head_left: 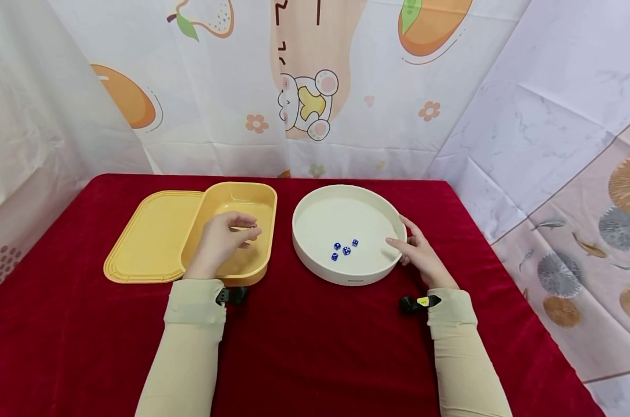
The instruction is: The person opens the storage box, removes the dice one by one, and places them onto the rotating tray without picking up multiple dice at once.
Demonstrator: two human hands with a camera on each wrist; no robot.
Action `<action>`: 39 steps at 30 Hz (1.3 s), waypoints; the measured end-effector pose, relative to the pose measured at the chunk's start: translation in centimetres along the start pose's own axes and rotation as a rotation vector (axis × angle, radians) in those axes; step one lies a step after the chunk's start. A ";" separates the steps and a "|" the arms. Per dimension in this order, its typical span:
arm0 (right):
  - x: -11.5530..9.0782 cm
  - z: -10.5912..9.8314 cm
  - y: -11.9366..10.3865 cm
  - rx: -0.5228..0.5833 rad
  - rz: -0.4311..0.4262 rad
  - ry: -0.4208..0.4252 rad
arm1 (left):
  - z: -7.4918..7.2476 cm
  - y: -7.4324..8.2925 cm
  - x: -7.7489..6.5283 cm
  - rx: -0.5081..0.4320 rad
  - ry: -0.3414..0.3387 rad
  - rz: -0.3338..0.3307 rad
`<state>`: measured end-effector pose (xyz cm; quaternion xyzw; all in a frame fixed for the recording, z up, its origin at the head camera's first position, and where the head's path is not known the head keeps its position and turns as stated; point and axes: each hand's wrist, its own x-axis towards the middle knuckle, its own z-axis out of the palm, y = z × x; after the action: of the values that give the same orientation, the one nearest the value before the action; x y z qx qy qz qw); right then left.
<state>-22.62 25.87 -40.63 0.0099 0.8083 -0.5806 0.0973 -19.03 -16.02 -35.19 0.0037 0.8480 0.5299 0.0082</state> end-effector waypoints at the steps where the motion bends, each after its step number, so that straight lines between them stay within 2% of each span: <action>1: 0.0 0.0 0.0 0.002 -0.001 0.001 | 0.1 0.1 0.0 -0.010 0.006 0.004; 10: 0.2 -0.1 0.1 0.003 -0.002 -0.002 | 1.2 0.8 -0.1 -0.028 0.029 0.050; 18: 0.2 0.0 0.2 -0.007 -0.004 -0.001 | 2.7 1.7 -0.2 -0.088 0.069 0.096; 27: 0.1 -0.1 0.0 0.002 0.004 -0.008 | 4.4 2.7 -0.5 -0.129 0.098 0.089; 31: 0.0 -0.1 -0.1 0.004 0.005 -0.014 | 5.6 3.0 -0.6 -0.151 0.078 0.087; 39: 0.1 0.0 -0.1 0.015 0.008 -0.007 | 7.3 3.2 -0.8 -0.091 0.064 0.084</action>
<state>-22.71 25.86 -40.52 0.0118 0.8037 -0.5861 0.1023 -18.09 -8.10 -35.47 0.0217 0.8220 0.5676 -0.0410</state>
